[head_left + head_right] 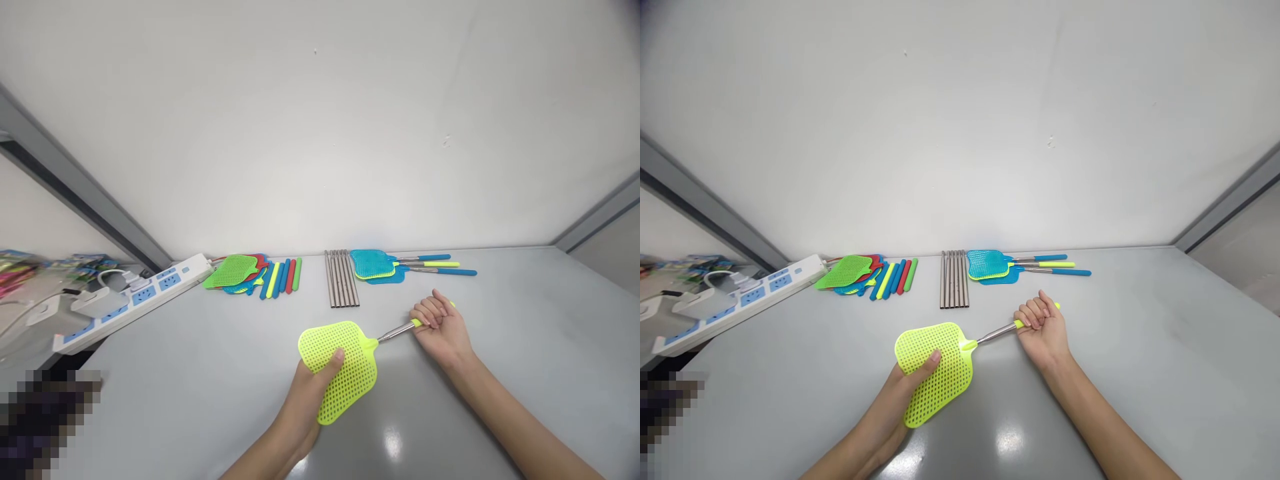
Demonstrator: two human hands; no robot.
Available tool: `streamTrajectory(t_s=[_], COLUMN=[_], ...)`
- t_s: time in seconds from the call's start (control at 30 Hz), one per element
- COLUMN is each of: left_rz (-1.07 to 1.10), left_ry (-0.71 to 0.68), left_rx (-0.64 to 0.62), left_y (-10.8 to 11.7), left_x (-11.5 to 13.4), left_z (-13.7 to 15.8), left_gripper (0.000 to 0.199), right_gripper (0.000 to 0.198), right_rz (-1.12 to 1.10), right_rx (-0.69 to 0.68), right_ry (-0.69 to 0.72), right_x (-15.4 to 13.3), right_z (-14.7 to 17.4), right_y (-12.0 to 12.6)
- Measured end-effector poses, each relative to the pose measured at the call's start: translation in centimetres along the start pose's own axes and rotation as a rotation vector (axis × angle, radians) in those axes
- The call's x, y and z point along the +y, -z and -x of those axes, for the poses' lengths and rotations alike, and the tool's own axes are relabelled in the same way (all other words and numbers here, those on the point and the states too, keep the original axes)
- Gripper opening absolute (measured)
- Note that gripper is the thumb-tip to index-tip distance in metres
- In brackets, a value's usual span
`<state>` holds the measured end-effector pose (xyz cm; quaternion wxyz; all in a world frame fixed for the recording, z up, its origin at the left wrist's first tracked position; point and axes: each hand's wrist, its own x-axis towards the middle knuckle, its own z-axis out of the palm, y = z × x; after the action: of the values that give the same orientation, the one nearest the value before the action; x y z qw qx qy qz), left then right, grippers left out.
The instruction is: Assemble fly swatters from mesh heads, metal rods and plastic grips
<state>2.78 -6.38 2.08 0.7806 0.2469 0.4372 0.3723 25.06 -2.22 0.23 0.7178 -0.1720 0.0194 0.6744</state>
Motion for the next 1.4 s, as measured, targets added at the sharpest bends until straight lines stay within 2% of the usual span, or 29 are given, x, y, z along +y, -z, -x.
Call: streamTrajectory(t_s=[0.3, 0.67, 1.4], left_rz=[-0.023, -0.162, -0.144], left_ry=[0.040, 0.032, 0.024], left_rx=[-0.077, -0.217, -0.210], left_y=[0.0, 0.1, 0.2], left_x=[0.4, 0.5, 0.6], left_z=[0.0, -0.1, 0.0], left_gripper=[0.049, 0.038, 0.035], right_gripper=[0.035, 0.034, 0.035], right_rz=[-0.003, -0.023, 0.014], right_rx=[-0.011, -0.047, -0.010], right_ry=[-0.090, -0.069, -0.061], right_x=[-1.3, -3.7, -3.2], right_z=[0.2, -0.3, -0.3], right_y=[-0.7, -0.1, -0.1])
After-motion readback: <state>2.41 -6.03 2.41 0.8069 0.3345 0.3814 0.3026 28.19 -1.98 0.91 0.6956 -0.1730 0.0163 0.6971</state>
